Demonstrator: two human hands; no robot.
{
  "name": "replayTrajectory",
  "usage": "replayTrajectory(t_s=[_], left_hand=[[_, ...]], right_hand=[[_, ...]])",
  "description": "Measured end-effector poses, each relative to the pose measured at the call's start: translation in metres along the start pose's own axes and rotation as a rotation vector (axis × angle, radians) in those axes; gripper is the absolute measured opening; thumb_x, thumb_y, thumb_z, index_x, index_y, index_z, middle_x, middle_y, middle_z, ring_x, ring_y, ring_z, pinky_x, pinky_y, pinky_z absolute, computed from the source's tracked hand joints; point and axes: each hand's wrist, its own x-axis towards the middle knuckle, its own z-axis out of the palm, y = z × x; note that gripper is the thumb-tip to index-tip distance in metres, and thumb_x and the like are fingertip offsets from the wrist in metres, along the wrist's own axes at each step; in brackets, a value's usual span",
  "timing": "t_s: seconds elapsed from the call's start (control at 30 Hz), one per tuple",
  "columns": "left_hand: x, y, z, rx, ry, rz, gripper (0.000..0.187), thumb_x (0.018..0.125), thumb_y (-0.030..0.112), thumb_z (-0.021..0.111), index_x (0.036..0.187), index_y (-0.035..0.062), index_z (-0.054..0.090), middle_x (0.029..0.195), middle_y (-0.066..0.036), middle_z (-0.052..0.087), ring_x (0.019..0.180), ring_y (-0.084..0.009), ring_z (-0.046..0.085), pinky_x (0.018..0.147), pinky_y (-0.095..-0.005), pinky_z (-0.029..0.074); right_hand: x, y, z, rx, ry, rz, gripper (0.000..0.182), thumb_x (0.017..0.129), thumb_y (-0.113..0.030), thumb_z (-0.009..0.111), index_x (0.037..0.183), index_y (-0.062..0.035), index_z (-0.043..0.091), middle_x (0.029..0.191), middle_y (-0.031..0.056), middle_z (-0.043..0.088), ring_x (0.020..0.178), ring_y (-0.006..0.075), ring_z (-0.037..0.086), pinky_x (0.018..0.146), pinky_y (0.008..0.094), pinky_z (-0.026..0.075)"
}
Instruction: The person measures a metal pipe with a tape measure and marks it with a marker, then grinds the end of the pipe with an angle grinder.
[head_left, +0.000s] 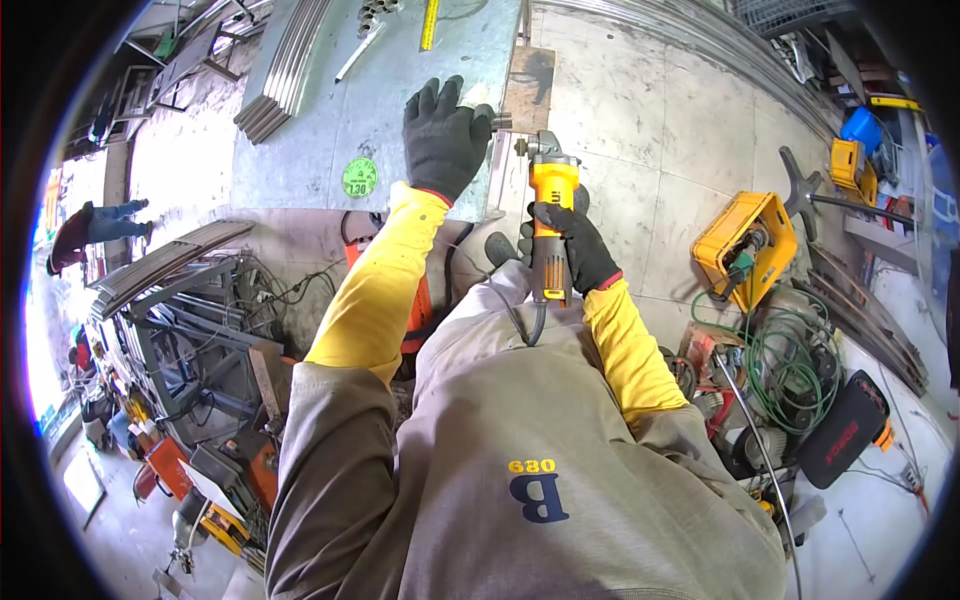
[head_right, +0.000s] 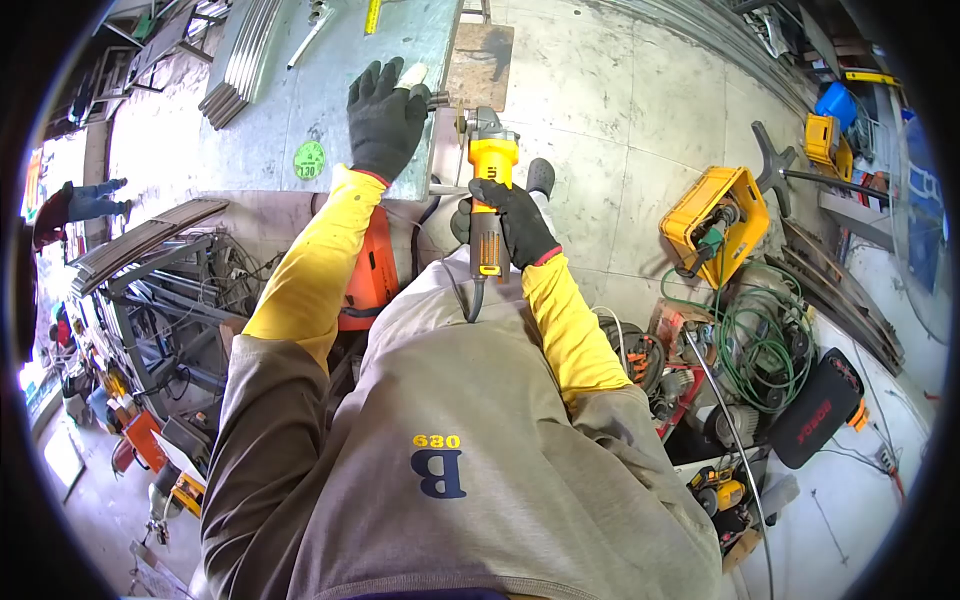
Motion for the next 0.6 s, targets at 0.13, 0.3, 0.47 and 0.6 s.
replayTrajectory(t_s=[0.13, 0.3, 0.47, 0.6], left_hand=[[-0.004, 0.004, -0.007, -0.014, -0.049, -0.015, 0.037, 0.103, 0.033, 0.066, 0.111, 0.0002, 0.081, 0.151, -0.017, 0.065, 0.144, -0.046, 0.053, 0.121, -0.0575, 0.038], [-0.012, 0.007, -0.013, -0.049, -0.003, 0.022, 0.031, 0.097, 0.031, 0.072, 0.096, 0.0018, 0.081, 0.148, -0.02, 0.066, 0.141, -0.0463, 0.054, 0.118, -0.0593, 0.039], [-0.031, 0.011, -0.02, -0.087, -0.017, 0.023, 0.031, 0.096, 0.028, 0.073, 0.109, 0.0, 0.079, 0.152, -0.02, 0.062, 0.144, -0.0466, 0.051, 0.12, -0.0601, 0.037], [-0.041, 0.014, -0.023, -0.105, -0.01, 0.01, 0.041, 0.095, 0.025, 0.073, 0.129, 0.0016, 0.074, 0.153, -0.018, 0.062, 0.146, -0.0464, 0.05, 0.122, -0.0608, 0.036]], right_hand=[[-0.012, -0.006, 0.007, -0.02, 0.067, -0.043, 0.036, 0.099, -0.029, 0.081, 0.118, -0.005, 0.063, 0.094, 0.0104, 0.072, 0.075, 0.0241, 0.075, 0.071, 0.0401, 0.066], [-0.013, -0.005, 0.005, -0.027, 0.011, -0.044, 0.038, 0.098, -0.033, 0.081, 0.117, -0.0048, 0.064, 0.095, 0.011, 0.072, 0.074, 0.0245, 0.074, 0.07, 0.0391, 0.064], [-0.012, 0.0, -0.003, -0.072, 0.031, -0.052, 0.041, 0.098, -0.036, 0.08, 0.118, -0.0046, 0.065, 0.096, 0.0102, 0.073, 0.073, 0.021, 0.072, 0.068, 0.0368, 0.063], [-0.009, 0.004, -0.014, -0.126, 0.048, -0.04, 0.046, 0.097, -0.038, 0.081, 0.124, -0.0039, 0.066, 0.097, 0.0095, 0.074, 0.073, 0.0185, 0.073, 0.067, 0.035, 0.063]])
